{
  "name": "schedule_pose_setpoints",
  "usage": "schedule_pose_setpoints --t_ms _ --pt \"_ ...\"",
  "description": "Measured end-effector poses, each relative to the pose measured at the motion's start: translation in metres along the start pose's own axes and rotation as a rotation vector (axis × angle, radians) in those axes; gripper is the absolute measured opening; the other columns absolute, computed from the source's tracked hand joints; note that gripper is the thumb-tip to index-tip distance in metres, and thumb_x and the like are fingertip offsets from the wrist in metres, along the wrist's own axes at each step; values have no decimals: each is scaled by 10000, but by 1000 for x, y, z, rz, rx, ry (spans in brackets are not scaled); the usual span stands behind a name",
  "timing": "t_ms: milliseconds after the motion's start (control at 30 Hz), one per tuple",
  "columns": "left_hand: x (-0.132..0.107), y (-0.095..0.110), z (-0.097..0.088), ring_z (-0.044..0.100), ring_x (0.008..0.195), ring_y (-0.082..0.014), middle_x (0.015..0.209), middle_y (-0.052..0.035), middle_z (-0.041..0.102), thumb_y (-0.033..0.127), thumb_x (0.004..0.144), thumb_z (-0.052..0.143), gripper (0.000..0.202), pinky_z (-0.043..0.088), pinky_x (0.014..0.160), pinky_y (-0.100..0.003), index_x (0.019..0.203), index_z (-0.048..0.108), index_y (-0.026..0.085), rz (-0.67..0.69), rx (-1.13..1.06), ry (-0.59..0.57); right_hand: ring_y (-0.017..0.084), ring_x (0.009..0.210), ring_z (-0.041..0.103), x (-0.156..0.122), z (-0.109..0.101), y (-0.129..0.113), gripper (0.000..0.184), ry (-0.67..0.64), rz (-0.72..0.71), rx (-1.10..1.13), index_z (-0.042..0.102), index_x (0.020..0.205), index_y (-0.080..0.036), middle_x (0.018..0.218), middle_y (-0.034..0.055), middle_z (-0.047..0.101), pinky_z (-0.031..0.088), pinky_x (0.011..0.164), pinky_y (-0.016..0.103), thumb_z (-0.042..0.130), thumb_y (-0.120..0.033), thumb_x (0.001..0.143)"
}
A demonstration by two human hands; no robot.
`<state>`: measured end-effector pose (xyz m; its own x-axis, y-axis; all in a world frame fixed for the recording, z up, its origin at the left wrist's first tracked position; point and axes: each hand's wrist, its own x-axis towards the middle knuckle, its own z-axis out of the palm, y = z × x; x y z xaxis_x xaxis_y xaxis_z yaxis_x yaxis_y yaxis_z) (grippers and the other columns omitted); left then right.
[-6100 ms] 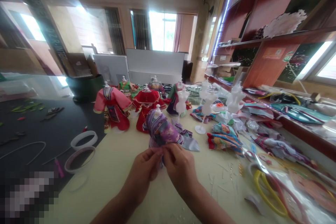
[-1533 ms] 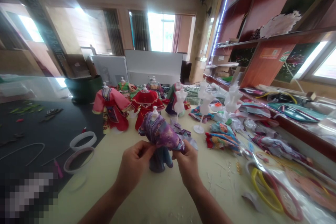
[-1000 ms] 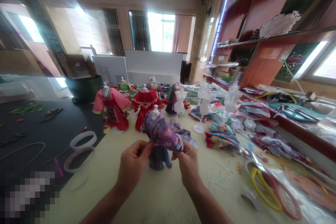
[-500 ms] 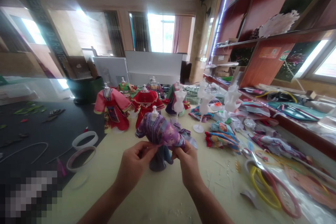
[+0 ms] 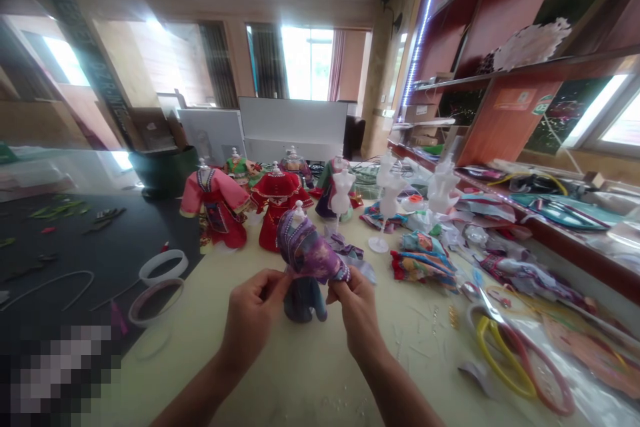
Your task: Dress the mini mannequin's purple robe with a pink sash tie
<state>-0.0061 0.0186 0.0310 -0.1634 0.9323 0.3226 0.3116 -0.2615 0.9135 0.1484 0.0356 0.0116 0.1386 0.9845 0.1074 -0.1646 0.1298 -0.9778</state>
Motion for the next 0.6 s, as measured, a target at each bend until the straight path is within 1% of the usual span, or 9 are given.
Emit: schedule_pose_setpoints --t_ms 100,200,333,400,467,533,600 --pt "0 1 1 436 488 -100 531 6 538 354 775 583 230 349 465 -176 649 609 163 -30 -23 -5 99 476 450 0 1 0 160 14 -16 -5 516 600 -169 483 -38 515 363 518 231 590 -261 707" --pt "0 1 0 445 489 -102 531 11 530 368 781 576 228 360 470 -180 693 622 162 -45 7 -25 106 485 460 1 1 -1 155 28 -25 -14 532 619 -168 492 -33 520 376 524 238 594 -278 709" --pt "-2 -1 -3 489 502 -115 552 3 553 362 794 561 223 379 476 -192 736 624 157 -26 48 -45 111 508 469 1 2 1 100 44 -34 10 542 620 -171 505 -31 528 398 544 243 586 -237 681" --pt "-5 -2 -5 513 523 -120 586 -7 575 336 804 551 203 395 499 -197 744 622 156 39 82 -31 109 512 468 0 1 2 76 49 -33 31 537 607 -171 506 -31 534 398 547 238 576 -204 663" --pt "-10 -3 -5 512 534 -113 628 -14 576 299 815 539 183 397 525 -201 735 618 155 151 167 -1 107 515 471 -1 0 3 70 44 -29 42 533 600 -172 507 -28 543 391 543 232 567 -186 660" --pt "-13 -2 -5 495 537 -99 697 -24 566 263 828 515 180 386 535 -200 721 611 155 260 276 21 106 512 473 -2 0 3 76 31 -23 48 535 603 -172 505 -26 549 382 533 229 567 -189 669" --pt "-16 -2 -5 482 543 -91 750 -31 547 238 835 494 187 373 537 -200 711 610 160 321 368 33 106 506 470 -3 0 2 80 19 -15 51 546 618 -170 497 -27 547 380 527 229 579 -209 680"
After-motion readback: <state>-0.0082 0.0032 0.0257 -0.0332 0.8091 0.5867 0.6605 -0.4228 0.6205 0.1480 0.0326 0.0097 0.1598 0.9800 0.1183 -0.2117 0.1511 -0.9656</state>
